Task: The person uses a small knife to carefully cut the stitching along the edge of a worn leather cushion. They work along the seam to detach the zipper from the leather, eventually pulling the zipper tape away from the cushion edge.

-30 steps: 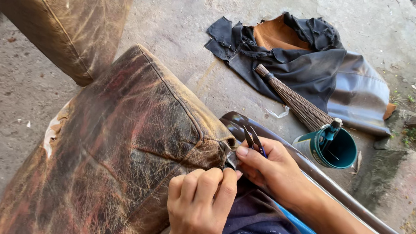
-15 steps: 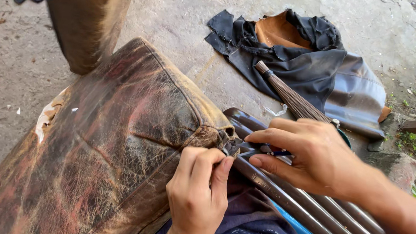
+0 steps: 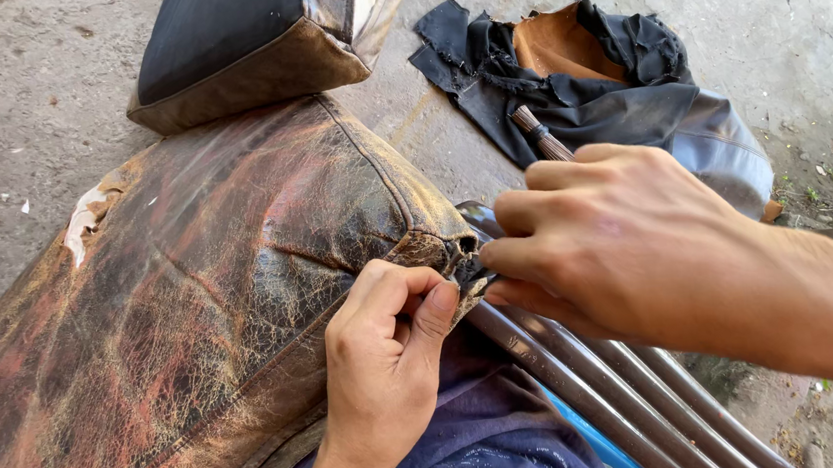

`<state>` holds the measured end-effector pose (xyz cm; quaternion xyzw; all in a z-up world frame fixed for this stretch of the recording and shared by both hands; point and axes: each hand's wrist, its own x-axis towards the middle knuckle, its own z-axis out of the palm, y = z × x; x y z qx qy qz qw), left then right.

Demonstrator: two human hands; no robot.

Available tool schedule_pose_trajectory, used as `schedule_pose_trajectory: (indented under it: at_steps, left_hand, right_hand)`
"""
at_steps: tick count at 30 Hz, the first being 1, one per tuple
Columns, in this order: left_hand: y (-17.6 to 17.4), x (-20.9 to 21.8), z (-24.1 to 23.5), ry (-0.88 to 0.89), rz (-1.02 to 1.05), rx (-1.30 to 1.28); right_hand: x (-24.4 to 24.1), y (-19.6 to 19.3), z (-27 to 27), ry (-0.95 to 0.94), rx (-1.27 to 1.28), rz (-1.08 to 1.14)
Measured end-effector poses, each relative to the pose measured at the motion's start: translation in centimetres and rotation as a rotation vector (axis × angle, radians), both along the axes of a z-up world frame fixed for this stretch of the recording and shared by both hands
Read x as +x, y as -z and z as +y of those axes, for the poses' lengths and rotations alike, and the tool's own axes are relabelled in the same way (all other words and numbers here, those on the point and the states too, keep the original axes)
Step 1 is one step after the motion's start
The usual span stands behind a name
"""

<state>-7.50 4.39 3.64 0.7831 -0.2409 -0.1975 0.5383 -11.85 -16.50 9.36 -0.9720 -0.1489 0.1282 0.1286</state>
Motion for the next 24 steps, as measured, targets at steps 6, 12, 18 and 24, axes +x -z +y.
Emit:
schedule_pose_trajectory:
  at_steps: [6, 12, 18, 24]
  left_hand:
    - [0.0, 0.1, 0.3, 0.003, 0.021, -0.011]
    - [0.4, 0.2, 0.0, 0.016, -0.063, -0.061]
    - [0.2, 1.3, 0.2, 0.048, -0.101, -0.077]
    - [0.4, 1.0, 0.7, 0.007, 0.034, -0.047]
  right_hand:
    - [2.4, 0.0, -0.2, -0.14, 0.029, -0.061]
    - [3.9, 0.2, -0.1, -0.137, -0.08, 0.179]
    - [4.6, -0.1, 0.1, -0.207, -0.016, 0.033]
    - [3.8, 0.0, 0.2, -0.2, 0.048, 0.016]
